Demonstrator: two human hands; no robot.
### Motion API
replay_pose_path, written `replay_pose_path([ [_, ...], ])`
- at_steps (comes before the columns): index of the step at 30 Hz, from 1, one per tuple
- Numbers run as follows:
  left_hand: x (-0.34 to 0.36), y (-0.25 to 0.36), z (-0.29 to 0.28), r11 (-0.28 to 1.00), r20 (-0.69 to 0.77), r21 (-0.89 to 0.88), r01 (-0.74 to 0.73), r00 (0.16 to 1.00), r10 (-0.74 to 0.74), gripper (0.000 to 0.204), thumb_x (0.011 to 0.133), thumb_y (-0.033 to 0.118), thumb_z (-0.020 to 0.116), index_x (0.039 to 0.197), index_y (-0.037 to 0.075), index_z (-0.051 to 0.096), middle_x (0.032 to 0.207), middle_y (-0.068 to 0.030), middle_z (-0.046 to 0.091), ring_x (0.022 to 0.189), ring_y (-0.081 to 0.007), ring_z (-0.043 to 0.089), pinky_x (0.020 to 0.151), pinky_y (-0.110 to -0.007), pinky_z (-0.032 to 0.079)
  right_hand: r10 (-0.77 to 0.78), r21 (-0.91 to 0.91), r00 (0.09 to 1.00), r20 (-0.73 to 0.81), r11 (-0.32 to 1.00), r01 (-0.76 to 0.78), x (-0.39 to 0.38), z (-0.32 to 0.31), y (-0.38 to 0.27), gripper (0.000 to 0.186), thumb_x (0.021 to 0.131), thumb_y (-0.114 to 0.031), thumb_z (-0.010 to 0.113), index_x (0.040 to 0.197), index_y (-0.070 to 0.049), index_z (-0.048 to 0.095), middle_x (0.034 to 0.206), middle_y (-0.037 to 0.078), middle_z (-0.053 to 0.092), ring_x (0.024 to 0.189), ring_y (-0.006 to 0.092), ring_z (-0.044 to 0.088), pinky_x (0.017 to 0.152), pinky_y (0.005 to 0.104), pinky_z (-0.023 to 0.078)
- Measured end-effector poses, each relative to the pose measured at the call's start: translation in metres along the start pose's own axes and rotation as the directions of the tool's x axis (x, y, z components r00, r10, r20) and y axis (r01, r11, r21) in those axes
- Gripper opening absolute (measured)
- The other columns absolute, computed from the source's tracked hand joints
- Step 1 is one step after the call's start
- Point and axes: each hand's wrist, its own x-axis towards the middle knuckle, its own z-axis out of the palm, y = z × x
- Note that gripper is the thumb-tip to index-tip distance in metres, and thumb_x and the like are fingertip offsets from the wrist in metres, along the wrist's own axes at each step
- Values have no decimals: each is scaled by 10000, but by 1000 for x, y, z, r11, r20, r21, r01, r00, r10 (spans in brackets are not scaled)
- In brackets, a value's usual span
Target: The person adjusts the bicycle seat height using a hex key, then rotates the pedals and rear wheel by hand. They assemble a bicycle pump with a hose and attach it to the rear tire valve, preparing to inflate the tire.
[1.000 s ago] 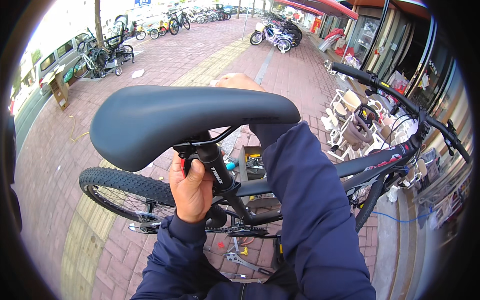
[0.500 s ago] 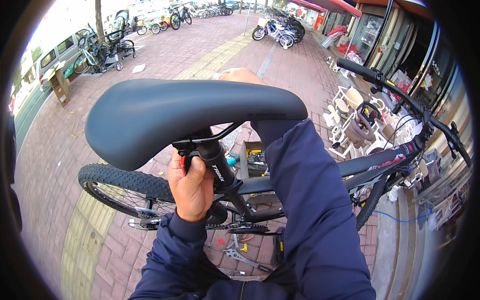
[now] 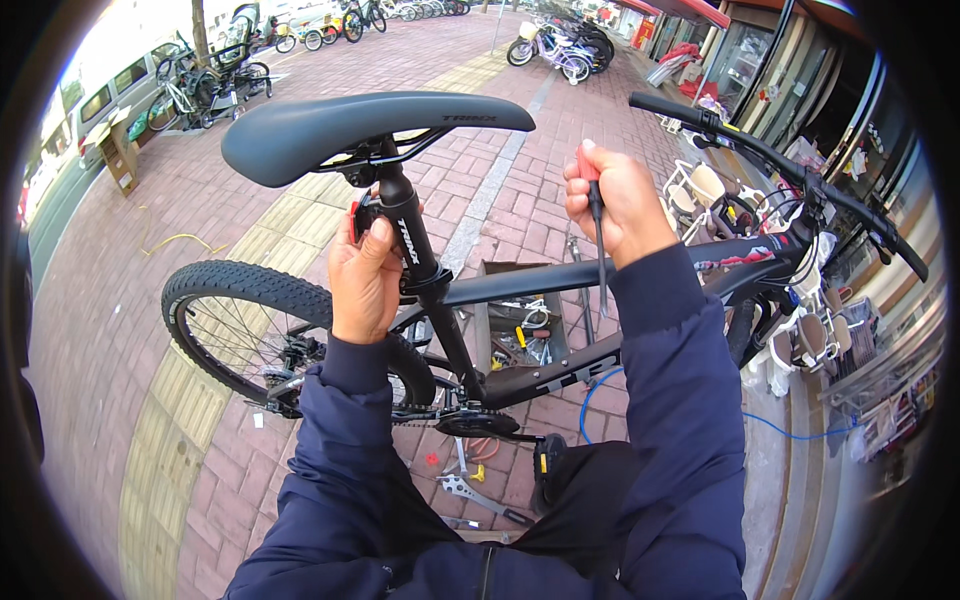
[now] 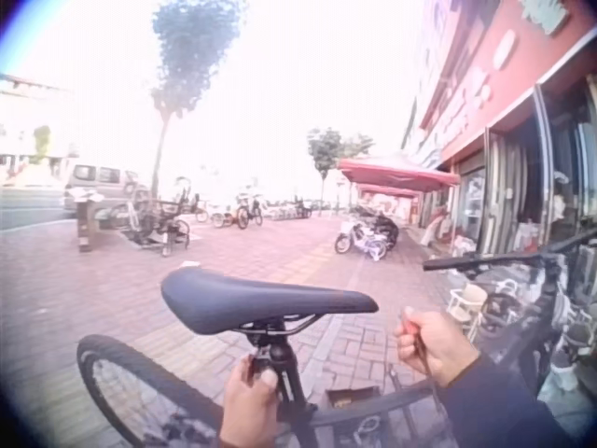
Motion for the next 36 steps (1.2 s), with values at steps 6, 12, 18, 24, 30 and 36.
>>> replay_pose_path([
  [6,21,-9,-4,999,-57,42,20,998,-18,343,1002,140,676,1289,-25,585,1157,-158,711,1041,-209,694,878,-337,581,157,-281,948,279,957,-76,-157,-81,95,406,1059,-254,579,1390,-37,489,886,83,598,572,110,526,489,259,449],
  [12,39,-10,-6,998,-51,61,21,999,-18,254,1040,93,598,1264,-23,578,1157,-166,704,1049,-230,694,925,-360,558,368,-406,917,156,870,-280,-209,-147,251,297,1016,-122,612,1280,-17,528,946,78,642,705,146,645,625,299,527],
  [18,41,-3,-13,983,-64,175,50,997,-39,290,1050,145,606,1274,-34,568,1148,-157,711,1065,-242,705,897,-357,572,386,-908,860,333,376,183,-231,-174,343,381,838,-212,744,1121,4,606,967,237,701,907,440,684,794,497,529],
  [24,-13,-28,-10,573,49,798,-186,968,246,545,965,149,719,1395,-82,476,1258,-197,677,1138,-260,676,992,-337,525,533,-894,721,444,213,393,-245,-171,361,234,826,-72,602,1044,10,606,898,269,708,874,481,689,775,562,534],
  [30,-117,-61,-2,-15,351,931,-366,881,316,482,889,30,708,1357,15,594,1514,-266,478,1400,-430,465,1140,-447,402,618,-901,678,399,124,417,-240,-175,373,256,852,-93,603,1069,41,622,943,284,718,912,462,705,802,545,560],
  [36,-165,-78,-25,164,267,956,-243,952,-149,125,870,74,736,976,7,739,994,-159,738,867,-337,718,787,-402,569,742,-949,650,163,-61,308,-236,-172,372,461,877,-276,737,1228,5,636,1029,256,732,1019,435,697,866,509,555],
])
